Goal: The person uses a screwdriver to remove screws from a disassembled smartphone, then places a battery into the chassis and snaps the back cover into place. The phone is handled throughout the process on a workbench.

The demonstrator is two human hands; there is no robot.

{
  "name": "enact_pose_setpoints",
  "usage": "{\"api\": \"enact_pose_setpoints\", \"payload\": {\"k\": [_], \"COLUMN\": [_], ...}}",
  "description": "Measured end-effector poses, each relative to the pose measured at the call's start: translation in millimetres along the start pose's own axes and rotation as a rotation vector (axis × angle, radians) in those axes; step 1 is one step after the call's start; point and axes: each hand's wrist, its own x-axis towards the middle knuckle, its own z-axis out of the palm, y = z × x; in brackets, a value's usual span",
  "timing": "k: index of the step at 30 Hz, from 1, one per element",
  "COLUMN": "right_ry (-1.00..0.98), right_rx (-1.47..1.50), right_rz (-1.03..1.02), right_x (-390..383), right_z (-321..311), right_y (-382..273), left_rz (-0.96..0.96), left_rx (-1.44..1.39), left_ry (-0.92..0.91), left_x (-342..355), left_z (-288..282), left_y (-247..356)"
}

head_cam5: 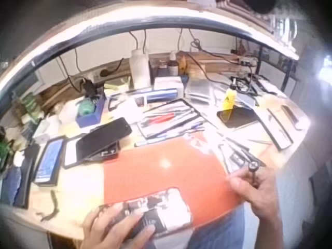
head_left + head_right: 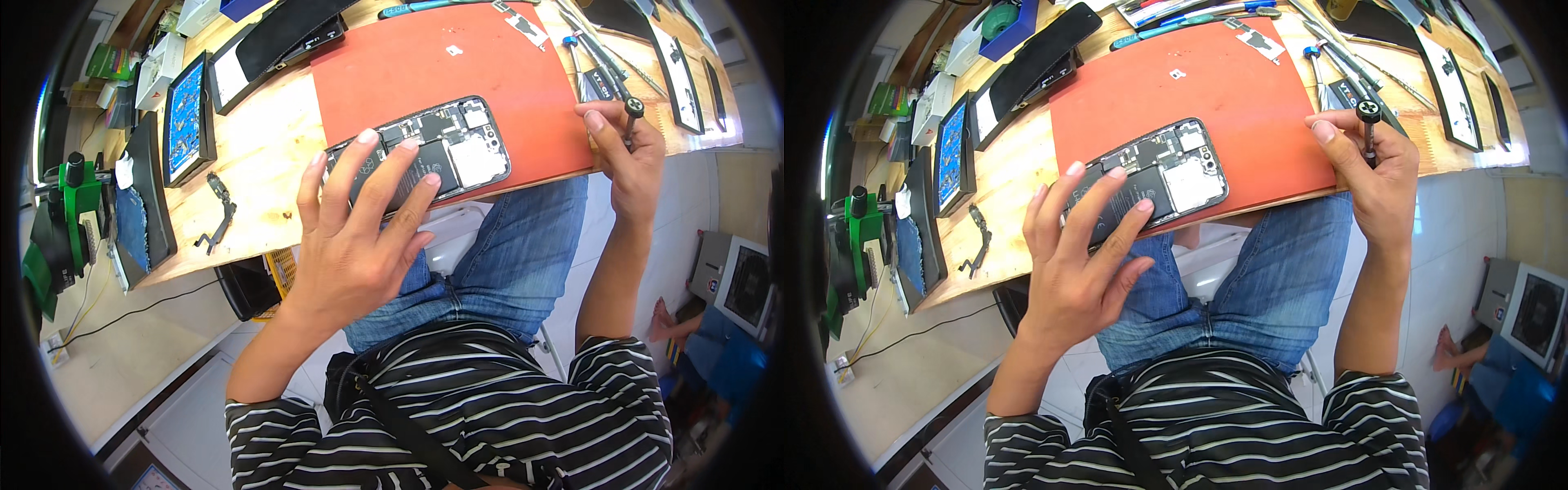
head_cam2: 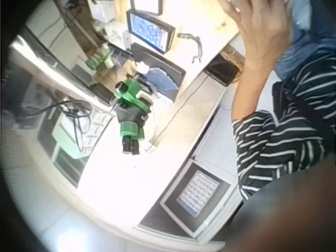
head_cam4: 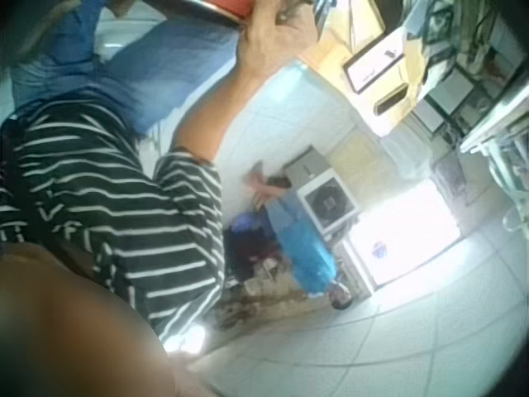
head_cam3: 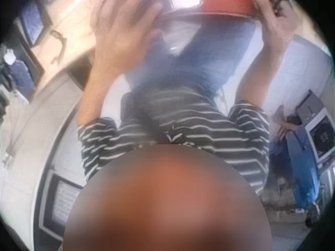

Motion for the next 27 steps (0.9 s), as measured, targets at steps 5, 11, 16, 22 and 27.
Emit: {"api": "enact_pose_setpoints", "payload": {"k": [5, 11, 16, 22, 27], "right_ry": [0.010, 0.006, 0.073, 0.056, 0.053], "right_rx": [-0.014, -0.008, 0.024, -0.077, -0.195], "right_rz": [0.034, -0.011, -0.077, -0.051, -0.043], "right_x": [1.5, 4.6, 2.5, 5.4, 25.6], "right_z": [0.7, 3.0, 5.9, 3.3, -13.6], "right_y": [1.4, 8.7, 13.7, 12.9, 6.7], "left_rz": [-0.042, -0.009, -0.038, -0.118, -0.207], "left_rx": [0.009, -0.083, -0.116, -0.150, 0.085], "left_ry": [-0.021, 0.052, 0.195, 0.223, 0.239], "left_x": [-1.7, 4.7, 14.0, 20.1, 51.3], "left_z": [4.3, 7.1, 9.1, -2.2, -20.0], "left_y": [14.3, 7.4, -5.6, -33.0, -112.0]}}
